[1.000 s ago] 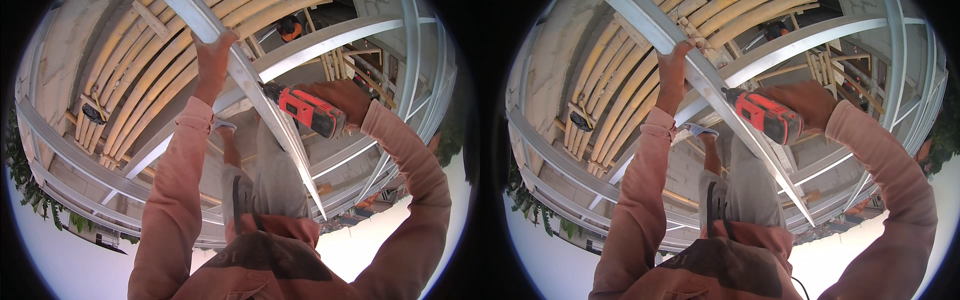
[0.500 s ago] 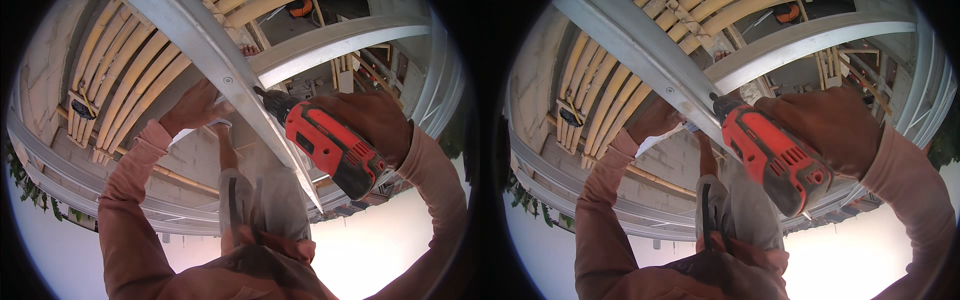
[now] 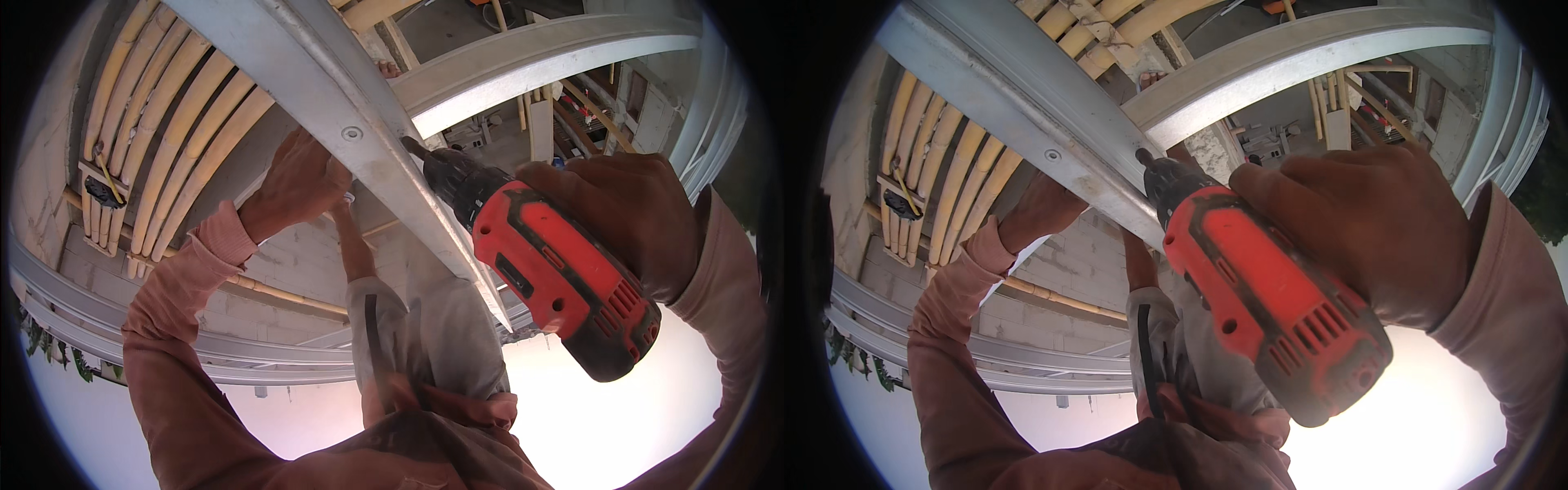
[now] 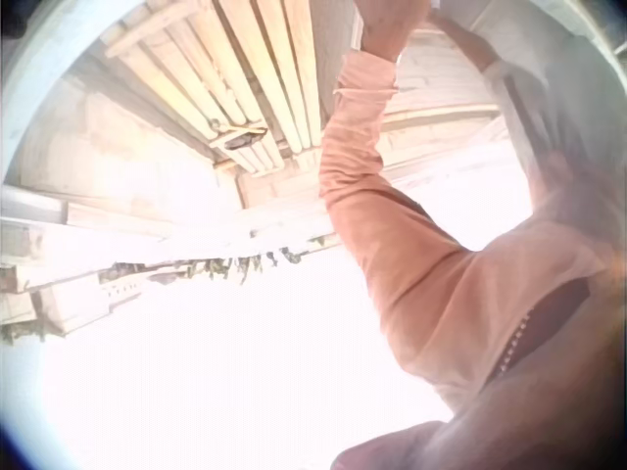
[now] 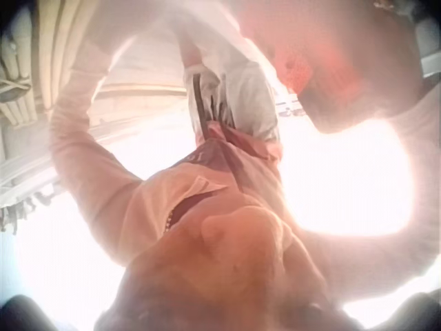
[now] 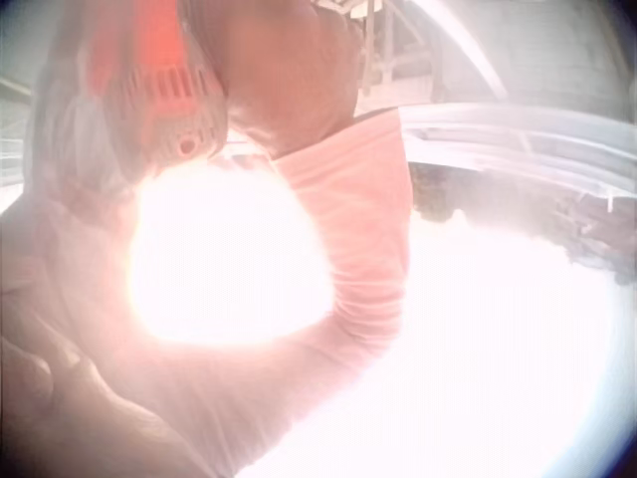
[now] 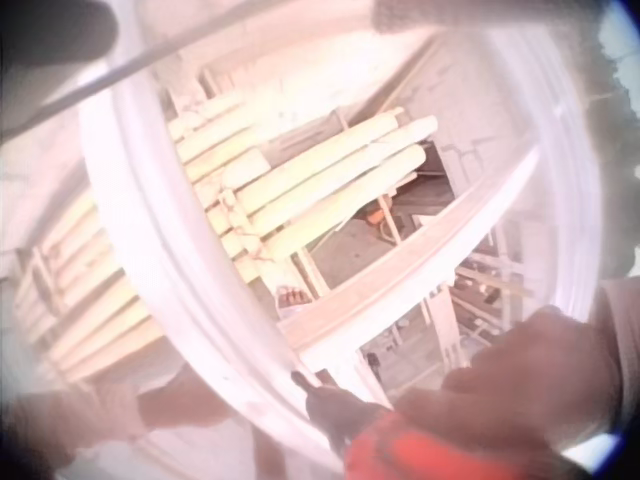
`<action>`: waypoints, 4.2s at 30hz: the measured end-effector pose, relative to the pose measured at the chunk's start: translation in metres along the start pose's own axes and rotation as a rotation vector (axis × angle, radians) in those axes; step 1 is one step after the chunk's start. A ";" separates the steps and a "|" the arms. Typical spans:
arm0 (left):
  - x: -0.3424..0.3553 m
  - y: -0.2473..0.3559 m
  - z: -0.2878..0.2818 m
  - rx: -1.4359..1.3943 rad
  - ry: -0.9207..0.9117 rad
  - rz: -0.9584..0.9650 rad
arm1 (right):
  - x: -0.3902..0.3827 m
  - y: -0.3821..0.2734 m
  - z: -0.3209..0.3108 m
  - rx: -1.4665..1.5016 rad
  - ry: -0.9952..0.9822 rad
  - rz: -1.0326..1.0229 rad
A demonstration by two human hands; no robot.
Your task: The person places screws into a cordless drill and fastens metal framing beams onto a roof frame using the drill.
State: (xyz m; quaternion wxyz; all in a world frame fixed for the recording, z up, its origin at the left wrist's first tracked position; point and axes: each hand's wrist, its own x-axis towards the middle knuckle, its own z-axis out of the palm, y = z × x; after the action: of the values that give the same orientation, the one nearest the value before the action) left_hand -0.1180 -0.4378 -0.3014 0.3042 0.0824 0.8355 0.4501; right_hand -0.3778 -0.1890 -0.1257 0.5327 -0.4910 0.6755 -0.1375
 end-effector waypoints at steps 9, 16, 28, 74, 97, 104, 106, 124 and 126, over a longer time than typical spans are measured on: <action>0.009 0.015 -0.006 0.040 0.053 -0.035 | 0.008 -0.007 -0.002 -0.068 0.010 -0.050; 0.016 0.013 -0.003 0.140 0.155 0.039 | 0.015 -0.005 -0.008 -0.119 -0.013 -0.112; 0.018 0.011 -0.001 0.111 0.069 -0.056 | 0.016 -0.012 -0.012 -0.164 -0.046 -0.101; 0.002 0.022 -0.007 -0.096 0.015 -0.444 | 0.047 0.003 -0.022 -0.864 -0.295 -0.609; -0.054 0.012 0.262 -2.771 1.656 -0.088 | 0.065 -0.023 -0.046 -0.652 -0.539 -0.328; 0.005 -0.009 0.161 -2.645 1.675 0.884 | -0.017 -0.015 -0.045 -0.107 -0.388 0.765; 0.013 -0.012 0.140 -2.577 1.594 1.013 | -0.018 -0.034 -0.027 0.110 -0.331 0.926; -0.041 -0.023 0.098 -2.440 1.594 0.595 | -0.018 -0.004 0.044 0.712 0.011 0.187; -0.031 -0.018 0.100 -2.635 1.642 0.685 | -0.022 -0.007 0.041 0.663 0.020 0.181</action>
State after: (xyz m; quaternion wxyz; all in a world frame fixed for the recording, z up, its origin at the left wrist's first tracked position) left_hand -0.0323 -0.3911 -0.3428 0.4657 0.3059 0.2495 -0.7920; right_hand -0.3405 -0.1608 -0.1243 0.6666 -0.2277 0.6400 -0.3068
